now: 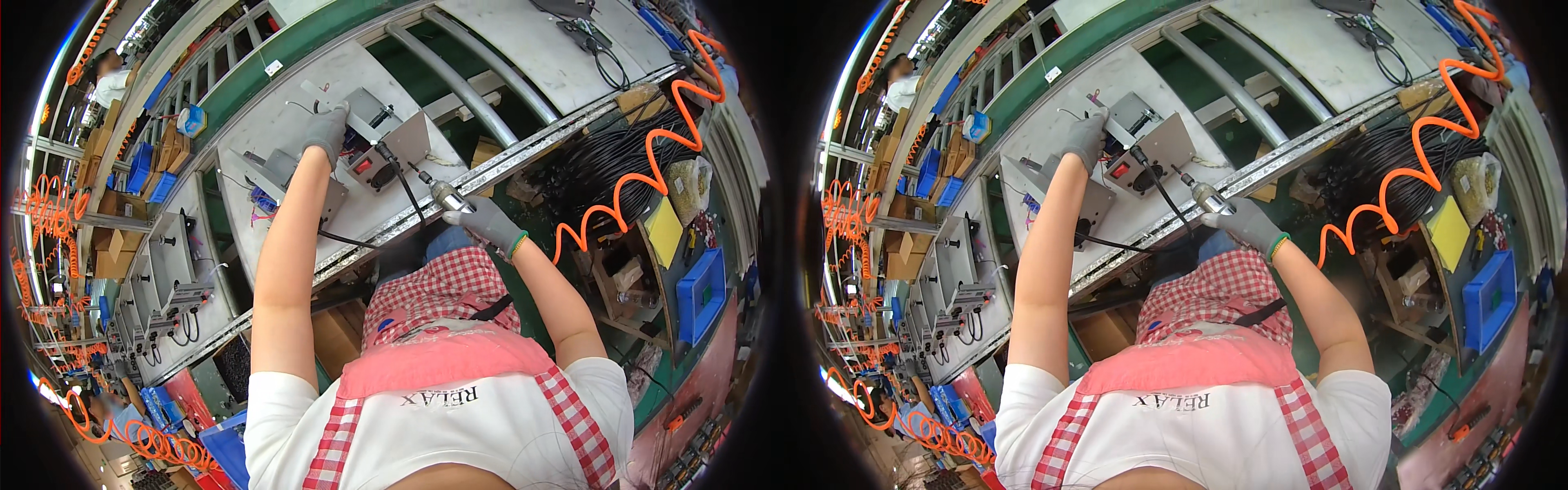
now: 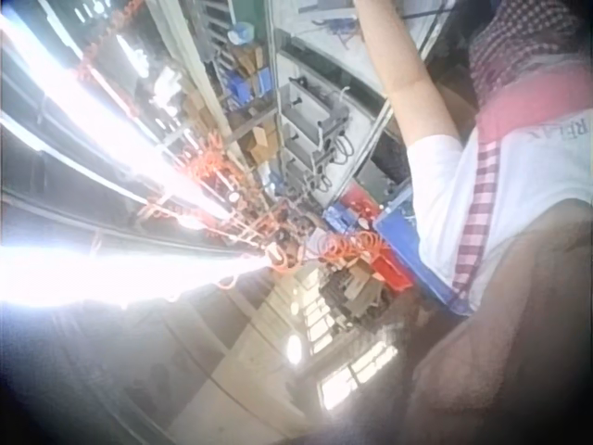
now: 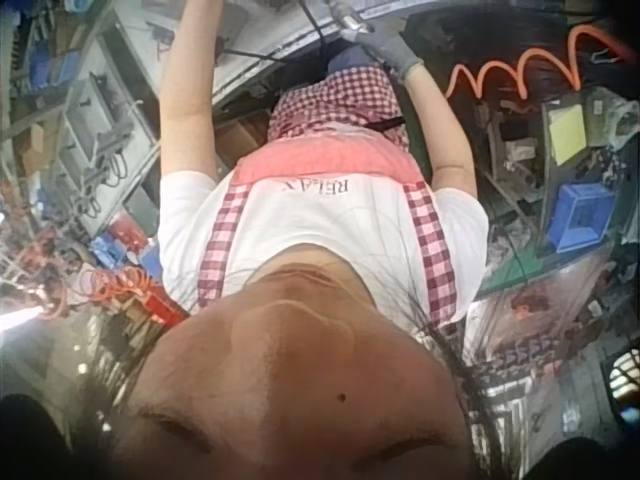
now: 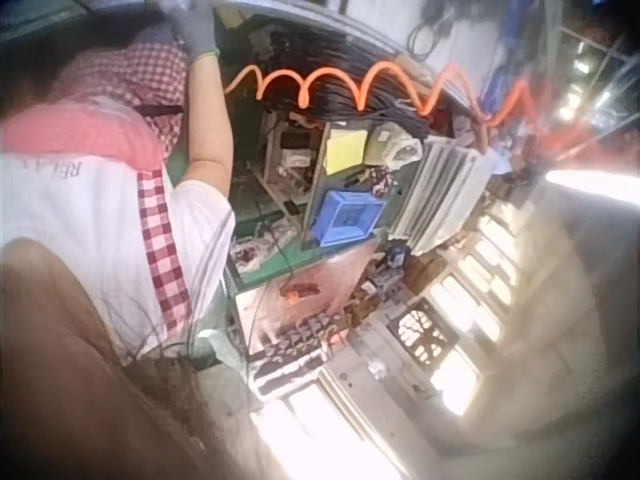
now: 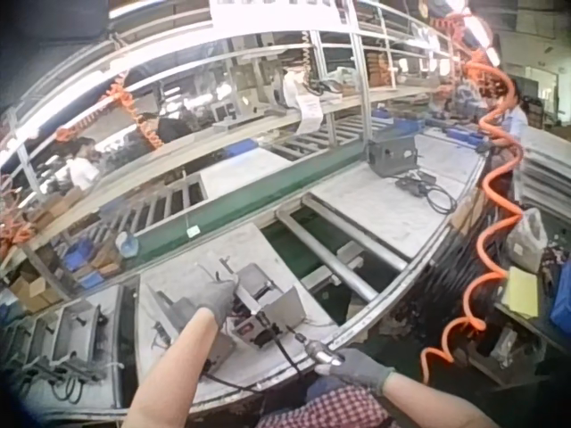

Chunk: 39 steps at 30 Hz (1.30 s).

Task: The person assembles electronic devices on a factory assembly line. They use a pneumatic screwdriver to fasten screws into metal casings, handle circuit boards, and connect wires. The person moves completed units along the line and retrieves new components from a blue bin.

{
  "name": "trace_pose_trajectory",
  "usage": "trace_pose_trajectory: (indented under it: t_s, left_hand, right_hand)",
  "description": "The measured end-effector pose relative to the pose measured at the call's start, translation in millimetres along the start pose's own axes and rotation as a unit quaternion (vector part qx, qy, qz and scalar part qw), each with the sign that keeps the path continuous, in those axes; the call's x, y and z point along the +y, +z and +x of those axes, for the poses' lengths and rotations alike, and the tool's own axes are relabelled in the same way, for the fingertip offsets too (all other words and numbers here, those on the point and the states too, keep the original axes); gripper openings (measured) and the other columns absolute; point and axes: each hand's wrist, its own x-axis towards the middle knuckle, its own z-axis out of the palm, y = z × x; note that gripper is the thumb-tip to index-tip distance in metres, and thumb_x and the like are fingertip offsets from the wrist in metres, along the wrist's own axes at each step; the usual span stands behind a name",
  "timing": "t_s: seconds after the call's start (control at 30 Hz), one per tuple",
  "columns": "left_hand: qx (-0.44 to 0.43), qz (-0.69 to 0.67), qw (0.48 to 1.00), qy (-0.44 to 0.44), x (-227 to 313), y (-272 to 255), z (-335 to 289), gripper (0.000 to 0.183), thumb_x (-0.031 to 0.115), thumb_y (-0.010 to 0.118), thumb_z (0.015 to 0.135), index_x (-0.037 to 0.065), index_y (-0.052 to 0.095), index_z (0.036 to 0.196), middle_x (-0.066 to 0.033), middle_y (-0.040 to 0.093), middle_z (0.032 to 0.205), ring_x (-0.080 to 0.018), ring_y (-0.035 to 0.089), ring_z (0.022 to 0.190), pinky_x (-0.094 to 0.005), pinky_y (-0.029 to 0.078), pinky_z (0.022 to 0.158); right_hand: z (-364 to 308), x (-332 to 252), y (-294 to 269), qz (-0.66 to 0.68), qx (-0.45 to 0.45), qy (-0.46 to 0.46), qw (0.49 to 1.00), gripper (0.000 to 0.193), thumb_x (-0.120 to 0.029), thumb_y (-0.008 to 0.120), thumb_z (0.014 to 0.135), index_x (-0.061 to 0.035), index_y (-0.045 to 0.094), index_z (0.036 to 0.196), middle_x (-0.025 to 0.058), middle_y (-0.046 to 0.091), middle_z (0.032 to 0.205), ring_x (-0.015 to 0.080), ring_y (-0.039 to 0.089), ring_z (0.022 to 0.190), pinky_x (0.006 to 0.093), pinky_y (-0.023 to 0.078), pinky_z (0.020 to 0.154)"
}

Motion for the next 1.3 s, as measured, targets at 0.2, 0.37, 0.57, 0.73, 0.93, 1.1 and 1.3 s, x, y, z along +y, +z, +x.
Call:
trace_pose_trajectory:
  t_s: [0.2, 0.37, 0.57, 0.73, 0.93, 1.1, 1.3]
  left_hand:
    - [-0.011, -0.012, 1.000, 0.014, 12.3, 11.2, -5.5, 0.038, 0.042, 0.063, 0.086, 0.004, 0.063, 0.083, -0.0042, 0.055, 0.070, -0.0161, 0.046, 0.056, -0.0318, 0.038, 0.052]
    - [-0.018, 0.073, 0.997, 0.011, 8.0, 13.6, 11.8, 0.045, 0.043, 0.061, 0.086, -0.001, 0.066, 0.092, -0.0103, 0.064, 0.083, -0.0201, 0.059, 0.070, -0.0347, 0.047, 0.065]
    - [-0.021, 0.104, 0.994, 0.020, -5.4, 11.1, 25.7, 0.054, 0.048, 0.058, 0.085, -0.003, 0.067, 0.101, -0.0135, 0.068, 0.090, -0.0237, 0.065, 0.080, -0.0349, 0.050, 0.074]
    - [-0.007, 0.092, 0.996, 0.020, 1.2, 15.0, 17.2, 0.035, 0.037, 0.064, 0.087, 0.002, 0.066, 0.086, -0.0045, 0.060, 0.073, -0.0142, 0.052, 0.059, -0.0307, 0.042, 0.055]
    - [-0.120, -0.261, 0.952, -0.100, -25.0, -8.8, 50.7, 0.028, 0.023, 0.056, 0.092, 0.018, 0.048, 0.066, 0.0037, 0.040, 0.055, -0.0097, 0.036, 0.042, -0.0279, 0.029, 0.036]
    - [-0.140, -0.197, 0.948, 0.206, -40.3, -58.4, 18.9, 0.012, 0.006, 0.050, 0.089, 0.003, 0.060, 0.095, -0.0098, 0.063, 0.081, -0.0180, 0.059, 0.067, -0.0268, 0.048, 0.058]
    - [-0.161, -0.465, 0.864, -0.104, -19.7, -61.1, -124.1, 0.021, 0.015, 0.044, 0.099, 0.000, 0.054, 0.110, -0.0079, 0.060, 0.092, -0.0128, 0.058, 0.068, -0.0193, 0.051, 0.055]
  right_hand:
    - [6.8, 3.1, 0.1, 0.013, 0.001, 0.010, 1.000, 0.041, -0.042, 0.074, 0.078, -0.0047, 0.058, 0.086, -0.0002, 0.052, 0.062, 0.0084, 0.049, 0.051, 0.0253, 0.038, 0.047]
    - [11.8, 12.1, 6.7, -0.009, 0.026, -0.032, 0.999, 0.041, -0.041, 0.074, 0.076, -0.0040, 0.059, 0.085, 0.0003, 0.052, 0.063, 0.0089, 0.050, 0.052, 0.0258, 0.040, 0.048]
    - [14.0, 9.0, 6.2, 0.001, 0.005, -0.015, 1.000, 0.040, -0.041, 0.074, 0.076, -0.0041, 0.060, 0.086, 0.0001, 0.053, 0.064, 0.0089, 0.050, 0.053, 0.0261, 0.040, 0.049]
    - [13.8, 14.0, 11.6, 0.048, -0.007, -0.010, 0.999, 0.040, -0.040, 0.074, 0.076, -0.0044, 0.060, 0.088, 0.0003, 0.054, 0.064, 0.0089, 0.050, 0.053, 0.0259, 0.041, 0.049]
    - [25.6, 35.9, 22.6, 0.017, 0.012, -0.086, 0.996, 0.035, -0.039, 0.074, 0.079, -0.0073, 0.060, 0.086, -0.0027, 0.052, 0.062, 0.0065, 0.046, 0.051, 0.0244, 0.036, 0.047]
    - [-35.3, 0.8, 1.3, 0.034, 0.017, -0.074, 0.997, 0.037, -0.038, 0.074, 0.079, -0.0064, 0.059, 0.091, -0.0024, 0.052, 0.065, 0.0050, 0.046, 0.053, 0.0223, 0.035, 0.047]
    - [-90.8, -41.2, 0.0, 0.044, 0.005, -0.106, 0.993, 0.038, -0.035, 0.073, 0.079, -0.0056, 0.057, 0.097, -0.0030, 0.050, 0.065, 0.0032, 0.042, 0.048, 0.0200, 0.033, 0.043]
